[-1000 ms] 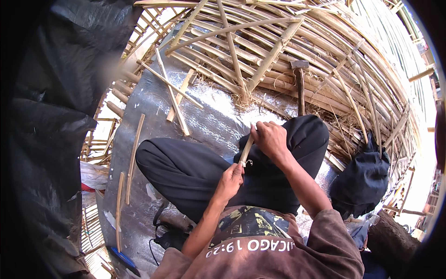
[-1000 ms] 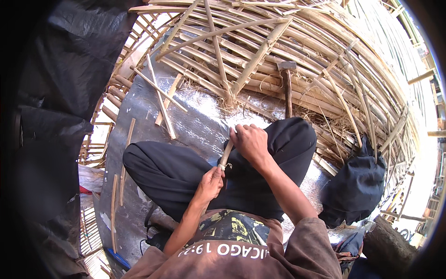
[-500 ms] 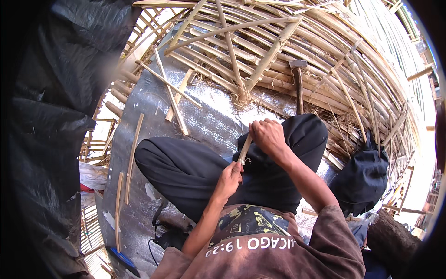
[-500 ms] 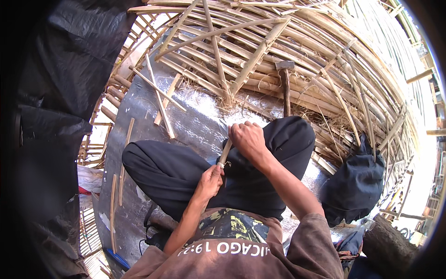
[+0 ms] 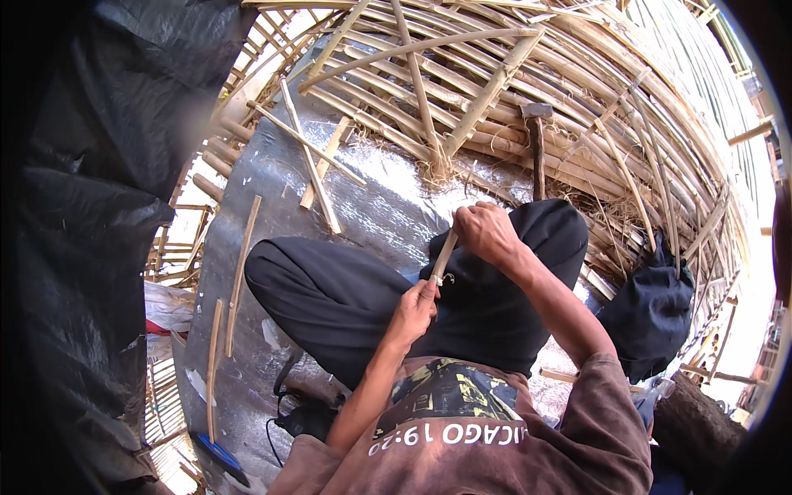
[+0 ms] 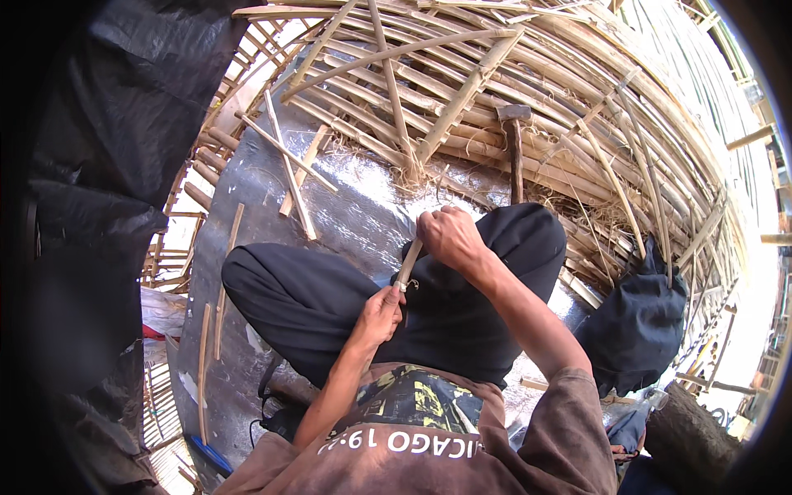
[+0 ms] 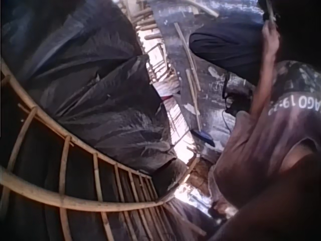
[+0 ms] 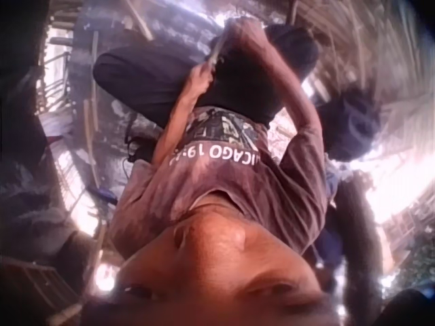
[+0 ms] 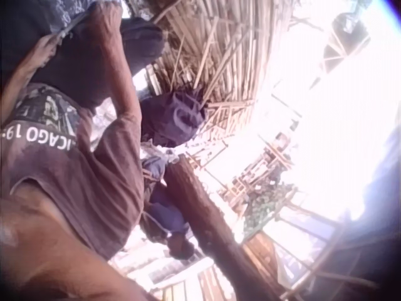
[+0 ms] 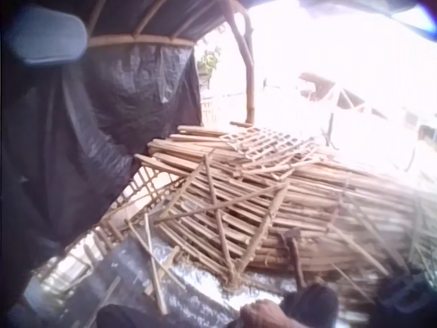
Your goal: The person constructs a bamboo frame by hand and using a hammer, fitting bamboo strips together and securing them.
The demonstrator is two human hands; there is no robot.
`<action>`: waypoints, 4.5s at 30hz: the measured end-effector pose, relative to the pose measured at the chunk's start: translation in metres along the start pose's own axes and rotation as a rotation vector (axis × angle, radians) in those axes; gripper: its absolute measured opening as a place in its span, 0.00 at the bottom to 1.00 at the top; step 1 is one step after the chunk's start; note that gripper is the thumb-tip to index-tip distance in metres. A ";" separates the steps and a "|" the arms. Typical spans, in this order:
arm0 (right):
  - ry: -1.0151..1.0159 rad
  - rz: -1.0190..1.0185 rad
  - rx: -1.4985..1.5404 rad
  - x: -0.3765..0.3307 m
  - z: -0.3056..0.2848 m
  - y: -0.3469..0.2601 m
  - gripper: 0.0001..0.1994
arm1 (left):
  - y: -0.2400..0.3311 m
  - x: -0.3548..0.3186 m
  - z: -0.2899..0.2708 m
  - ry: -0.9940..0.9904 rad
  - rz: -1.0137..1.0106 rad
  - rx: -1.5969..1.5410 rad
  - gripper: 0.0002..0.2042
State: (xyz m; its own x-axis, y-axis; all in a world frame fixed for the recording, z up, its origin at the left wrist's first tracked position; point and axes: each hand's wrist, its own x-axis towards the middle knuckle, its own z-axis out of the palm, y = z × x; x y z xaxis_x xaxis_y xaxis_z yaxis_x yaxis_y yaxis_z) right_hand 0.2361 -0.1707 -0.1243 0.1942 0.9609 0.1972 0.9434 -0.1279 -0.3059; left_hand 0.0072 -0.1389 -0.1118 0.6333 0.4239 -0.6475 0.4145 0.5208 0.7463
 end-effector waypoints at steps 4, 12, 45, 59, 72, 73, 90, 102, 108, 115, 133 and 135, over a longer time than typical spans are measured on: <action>0.004 0.011 -0.027 -0.002 0.002 -0.002 0.11 | 0.004 -0.001 0.001 0.015 -0.010 0.026 0.23; 0.026 0.047 0.034 -0.005 0.001 -0.002 0.10 | 0.000 -0.001 0.001 0.005 0.002 0.043 0.24; -0.064 0.107 0.099 0.004 -0.012 -0.003 0.10 | -0.006 0.002 0.000 -0.007 0.044 0.059 0.22; -0.029 0.108 0.079 -0.001 -0.007 -0.010 0.10 | -0.002 0.000 -0.001 -0.018 0.024 0.031 0.23; -0.065 0.161 0.074 -0.001 -0.014 -0.016 0.10 | -0.004 0.000 -0.001 -0.028 0.040 0.000 0.23; -0.086 0.140 0.103 0.003 -0.018 -0.008 0.10 | -0.003 -0.001 -0.001 -0.035 0.023 -0.005 0.23; 0.022 0.132 -0.043 -0.009 -0.008 -0.018 0.13 | 0.000 0.000 -0.001 0.003 -0.034 0.020 0.23; 0.051 0.131 -0.004 -0.011 0.004 -0.022 0.09 | -0.008 0.004 -0.001 0.019 0.030 0.052 0.23; 0.024 0.047 0.109 -0.003 -0.005 -0.004 0.09 | -0.004 0.002 -0.002 -0.006 0.020 0.015 0.23; -0.010 0.100 0.020 -0.012 -0.003 -0.015 0.09 | -0.008 0.000 0.002 0.019 0.072 0.084 0.24; 0.013 0.093 0.089 -0.008 -0.006 -0.015 0.10 | -0.005 -0.001 0.001 -0.006 0.046 0.016 0.23; 0.006 0.078 0.137 -0.006 -0.012 -0.012 0.10 | 0.000 -0.002 0.000 -0.024 0.018 0.010 0.23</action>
State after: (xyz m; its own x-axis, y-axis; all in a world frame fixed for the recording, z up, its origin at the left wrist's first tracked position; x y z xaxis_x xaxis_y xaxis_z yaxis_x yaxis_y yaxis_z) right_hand 0.2271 -0.1781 -0.1108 0.2676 0.9479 0.1728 0.8799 -0.1674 -0.4448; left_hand 0.0058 -0.1400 -0.1105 0.6563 0.4155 -0.6298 0.4088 0.5058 0.7596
